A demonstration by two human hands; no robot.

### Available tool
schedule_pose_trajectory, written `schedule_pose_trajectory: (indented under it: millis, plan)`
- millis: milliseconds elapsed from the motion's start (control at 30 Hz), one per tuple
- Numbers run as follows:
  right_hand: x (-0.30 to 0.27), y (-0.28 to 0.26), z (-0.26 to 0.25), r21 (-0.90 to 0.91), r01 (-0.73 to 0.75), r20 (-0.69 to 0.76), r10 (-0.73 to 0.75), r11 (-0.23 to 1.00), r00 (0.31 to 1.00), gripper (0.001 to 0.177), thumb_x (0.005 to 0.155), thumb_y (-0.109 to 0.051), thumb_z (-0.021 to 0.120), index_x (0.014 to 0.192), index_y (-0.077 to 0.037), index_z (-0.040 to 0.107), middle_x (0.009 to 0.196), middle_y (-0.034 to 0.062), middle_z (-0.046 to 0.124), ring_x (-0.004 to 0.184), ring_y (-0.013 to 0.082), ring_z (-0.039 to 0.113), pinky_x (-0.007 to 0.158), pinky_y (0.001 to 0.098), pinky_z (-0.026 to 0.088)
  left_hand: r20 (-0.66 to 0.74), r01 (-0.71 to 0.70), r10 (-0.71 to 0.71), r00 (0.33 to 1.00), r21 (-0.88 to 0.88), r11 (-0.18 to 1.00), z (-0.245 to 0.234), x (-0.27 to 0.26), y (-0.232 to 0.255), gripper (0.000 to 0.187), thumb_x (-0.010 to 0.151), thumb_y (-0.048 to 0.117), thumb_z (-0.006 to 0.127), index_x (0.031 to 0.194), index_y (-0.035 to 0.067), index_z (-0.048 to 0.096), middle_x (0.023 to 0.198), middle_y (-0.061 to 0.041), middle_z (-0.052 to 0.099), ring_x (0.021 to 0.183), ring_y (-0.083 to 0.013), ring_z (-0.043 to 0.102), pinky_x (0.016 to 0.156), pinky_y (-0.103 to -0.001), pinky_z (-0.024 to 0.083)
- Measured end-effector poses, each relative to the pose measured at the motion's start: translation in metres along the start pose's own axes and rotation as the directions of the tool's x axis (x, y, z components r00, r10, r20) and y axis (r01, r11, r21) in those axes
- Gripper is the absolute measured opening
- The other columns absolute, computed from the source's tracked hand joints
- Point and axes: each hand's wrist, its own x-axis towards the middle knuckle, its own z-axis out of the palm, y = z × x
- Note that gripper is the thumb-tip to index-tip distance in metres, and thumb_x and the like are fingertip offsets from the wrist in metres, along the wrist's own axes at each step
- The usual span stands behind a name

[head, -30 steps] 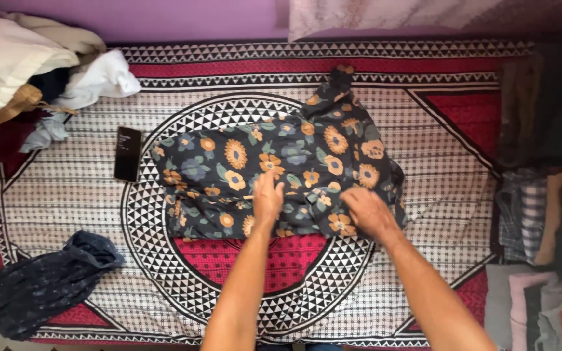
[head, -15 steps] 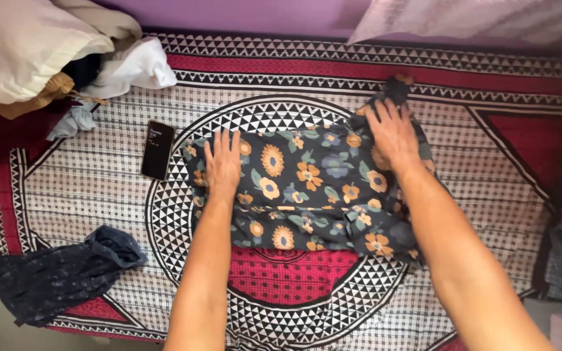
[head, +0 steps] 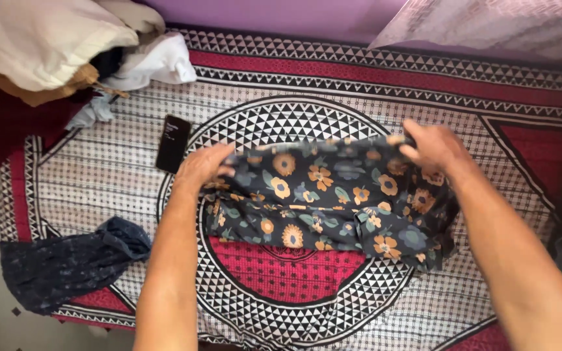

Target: Folding a floral print top and then a blue printed shirt on a bed.

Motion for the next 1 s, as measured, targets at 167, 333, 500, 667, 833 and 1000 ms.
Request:
schedule_pose_trajectory:
  millis: [167, 333, 500, 667, 833, 1000]
  plan:
    - [-0.065, 0.001, 0.051, -0.123, 0.187, 0.087, -0.177, 0.975, 0.98, 0.038, 0.086, -0.024, 0.074, 0.122, -0.032, 0.063, 0.107, 0.0028, 0.073, 0.103, 0.0249, 0.069, 0.093, 0.0447, 0.054, 0.12, -0.028, 0.007, 0.993, 0.175, 0.984, 0.025, -0.053, -0.004, 0.026, 0.085, 0.015, 0.07, 0.11, 0.019, 0.063, 0.103, -0.006, 0.067, 0.095, -0.0333, 0.069, 0.078, -0.048, 0.055]
    - [-0.087, 0.029, 0.177, -0.121, 0.427, 0.242, -0.391, 0.896, 0.888, 0.048, 0.082, -0.025, 0.079, 0.127, -0.03, 0.064, 0.115, -0.0001, 0.073, 0.109, 0.0221, 0.07, 0.1, 0.035, 0.056, 0.073, -0.084, 0.061, 0.996, 0.381, 0.921, 0.073, -0.108, 0.011, 0.028, 0.093, 0.007, 0.058, 0.119, 0.017, 0.062, 0.11, -0.009, 0.065, 0.091, -0.0337, 0.071, 0.076, -0.046, 0.058]
    - [-0.124, 0.01, 0.205, 0.072, 0.382, 0.092, -0.388, 0.921, 0.917, 0.072, 0.071, -0.022, 0.087, 0.135, -0.022, 0.056, 0.121, 0.0134, 0.066, 0.106, 0.0385, 0.065, 0.087, 0.047, 0.054, 0.208, 0.208, -0.339, 0.918, 0.474, 0.855, 0.17, -0.136, -0.031, 0.043, 0.079, 0.014, 0.067, 0.12, 0.026, 0.064, 0.121, -0.009, 0.062, 0.104, -0.0325, 0.066, 0.078, -0.049, 0.058]
    - [-0.107, 0.058, 0.255, 0.184, 0.213, 0.0, -0.216, 0.96, 0.976, 0.031, 0.093, -0.014, 0.068, 0.124, -0.017, 0.068, 0.108, 0.0143, 0.075, 0.104, 0.0351, 0.072, 0.089, 0.0436, 0.057, -0.2, 0.232, -0.173, 0.965, 0.328, 0.916, 0.151, -0.121, 0.052, 0.024, 0.092, 0.014, 0.057, 0.113, 0.01, 0.068, 0.101, -0.01, 0.071, 0.093, -0.0307, 0.071, 0.076, -0.045, 0.057]
    - [-0.133, 0.028, 0.2, 0.373, 0.263, -0.154, -0.22, 0.89, 0.963, 0.024, 0.091, -0.014, 0.069, 0.115, -0.011, 0.068, 0.109, 0.0124, 0.075, 0.102, 0.0328, 0.072, 0.086, 0.0408, 0.056, -0.225, -0.149, 0.112, 0.968, -0.156, 0.976, 0.172, -0.078, 0.193, 0.043, 0.075, 0.012, 0.079, 0.117, 0.011, 0.069, 0.109, -0.015, 0.071, 0.101, -0.0362, 0.067, 0.085, -0.047, 0.054]
    - [-0.113, 0.047, 0.213, 0.646, 0.282, -0.266, -0.138, 0.709, 0.954, 0.026, 0.084, -0.012, 0.077, 0.108, -0.007, 0.07, 0.098, 0.0062, 0.076, 0.091, 0.0195, 0.073, 0.082, 0.0327, 0.058, -0.092, -0.234, 0.227, 0.97, -0.069, 0.97, 0.207, -0.056, 0.304, 0.071, 0.062, 0.015, 0.087, 0.126, 0.018, 0.058, 0.119, -0.013, 0.06, 0.109, -0.0359, 0.06, 0.08, -0.047, 0.052]
